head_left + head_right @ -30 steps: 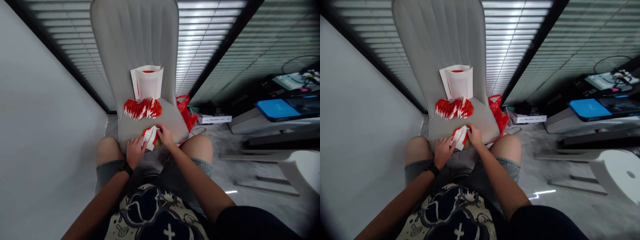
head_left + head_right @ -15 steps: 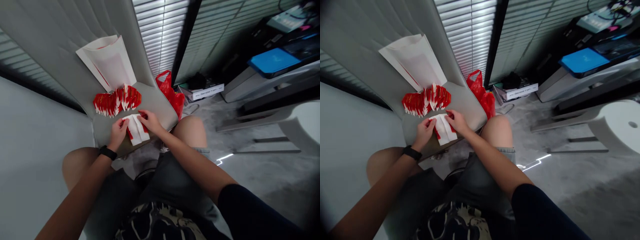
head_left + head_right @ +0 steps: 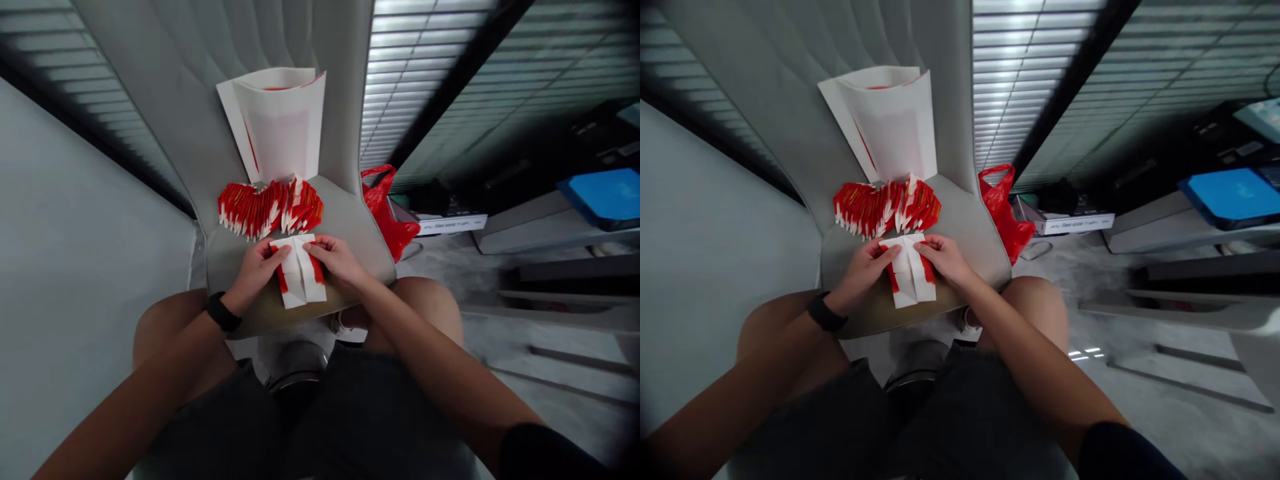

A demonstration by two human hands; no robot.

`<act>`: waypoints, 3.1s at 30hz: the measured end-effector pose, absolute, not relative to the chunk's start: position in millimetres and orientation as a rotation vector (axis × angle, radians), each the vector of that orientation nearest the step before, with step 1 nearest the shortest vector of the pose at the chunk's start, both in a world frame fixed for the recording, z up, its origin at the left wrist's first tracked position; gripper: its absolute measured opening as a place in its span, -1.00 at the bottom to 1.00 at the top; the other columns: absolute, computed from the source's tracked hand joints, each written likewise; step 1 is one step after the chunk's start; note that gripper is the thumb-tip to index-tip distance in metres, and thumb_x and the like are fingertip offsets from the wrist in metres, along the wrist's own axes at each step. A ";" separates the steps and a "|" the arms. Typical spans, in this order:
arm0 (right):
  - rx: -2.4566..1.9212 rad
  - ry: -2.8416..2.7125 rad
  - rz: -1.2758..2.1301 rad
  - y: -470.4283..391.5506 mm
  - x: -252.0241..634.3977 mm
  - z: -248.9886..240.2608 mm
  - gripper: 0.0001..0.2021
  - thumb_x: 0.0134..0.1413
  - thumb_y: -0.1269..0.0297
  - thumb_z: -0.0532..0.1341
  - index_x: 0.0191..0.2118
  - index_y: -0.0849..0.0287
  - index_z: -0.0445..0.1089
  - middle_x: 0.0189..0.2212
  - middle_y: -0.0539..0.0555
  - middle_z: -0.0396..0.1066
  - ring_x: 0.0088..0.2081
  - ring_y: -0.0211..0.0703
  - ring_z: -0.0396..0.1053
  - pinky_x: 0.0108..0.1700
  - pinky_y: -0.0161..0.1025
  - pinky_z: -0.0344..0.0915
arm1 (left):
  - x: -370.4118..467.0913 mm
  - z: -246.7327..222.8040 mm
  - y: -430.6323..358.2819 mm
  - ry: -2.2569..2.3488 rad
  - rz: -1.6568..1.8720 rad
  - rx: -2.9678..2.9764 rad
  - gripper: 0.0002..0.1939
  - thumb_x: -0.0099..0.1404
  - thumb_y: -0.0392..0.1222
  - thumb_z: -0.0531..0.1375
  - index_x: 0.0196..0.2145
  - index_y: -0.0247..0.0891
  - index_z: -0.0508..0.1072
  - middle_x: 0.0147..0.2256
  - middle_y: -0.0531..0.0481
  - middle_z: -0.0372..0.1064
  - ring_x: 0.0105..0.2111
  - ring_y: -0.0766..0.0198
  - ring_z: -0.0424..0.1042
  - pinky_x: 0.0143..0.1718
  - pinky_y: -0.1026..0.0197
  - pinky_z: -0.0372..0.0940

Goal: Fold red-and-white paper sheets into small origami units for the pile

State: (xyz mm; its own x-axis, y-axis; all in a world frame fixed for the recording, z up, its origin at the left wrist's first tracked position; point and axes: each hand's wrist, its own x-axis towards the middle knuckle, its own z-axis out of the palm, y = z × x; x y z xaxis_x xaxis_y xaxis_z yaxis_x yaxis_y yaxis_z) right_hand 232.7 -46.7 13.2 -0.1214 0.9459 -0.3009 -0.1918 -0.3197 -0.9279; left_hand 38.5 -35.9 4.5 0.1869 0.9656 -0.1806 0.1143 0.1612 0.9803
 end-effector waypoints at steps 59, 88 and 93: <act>-1.633 -2.399 0.026 -85.7 237.3 -33.0 -0.41 0.41 0.04 0.01 0.39 0.26 0.12 0.41 0.25 0.00 0.43 0.12 -0.08 0.42 0.11 -0.07 | 42.2 -13.2 -84.8 1.365 0.463 2.778 -0.46 0.49 -0.07 -0.02 0.34 -0.29 0.18 0.36 -0.26 0.08 0.38 -0.03 0.03 0.35 -0.20 -0.03; -1.818 -2.071 0.078 -81.5 231.4 -22.5 -0.59 0.40 0.19 0.03 0.24 0.11 0.37 0.23 0.22 0.32 0.24 0.17 0.19 0.27 0.13 0.13 | 26.9 -15.7 -50.0 0.963 0.583 2.677 -0.62 0.50 -0.23 0.01 0.19 -0.23 0.40 0.22 -0.06 0.36 0.30 0.20 0.23 0.36 -0.04 0.14; -1.748 -2.096 0.045 -82.1 233.6 -23.7 -0.59 0.41 0.21 0.03 0.25 0.13 0.36 0.25 0.22 0.32 0.26 0.14 0.21 0.32 0.16 0.11 | 24.5 -13.8 -47.8 0.926 0.525 2.713 -0.61 0.51 -0.19 0.00 0.21 -0.24 0.38 0.25 -0.05 0.31 0.32 0.19 0.19 0.37 -0.04 0.10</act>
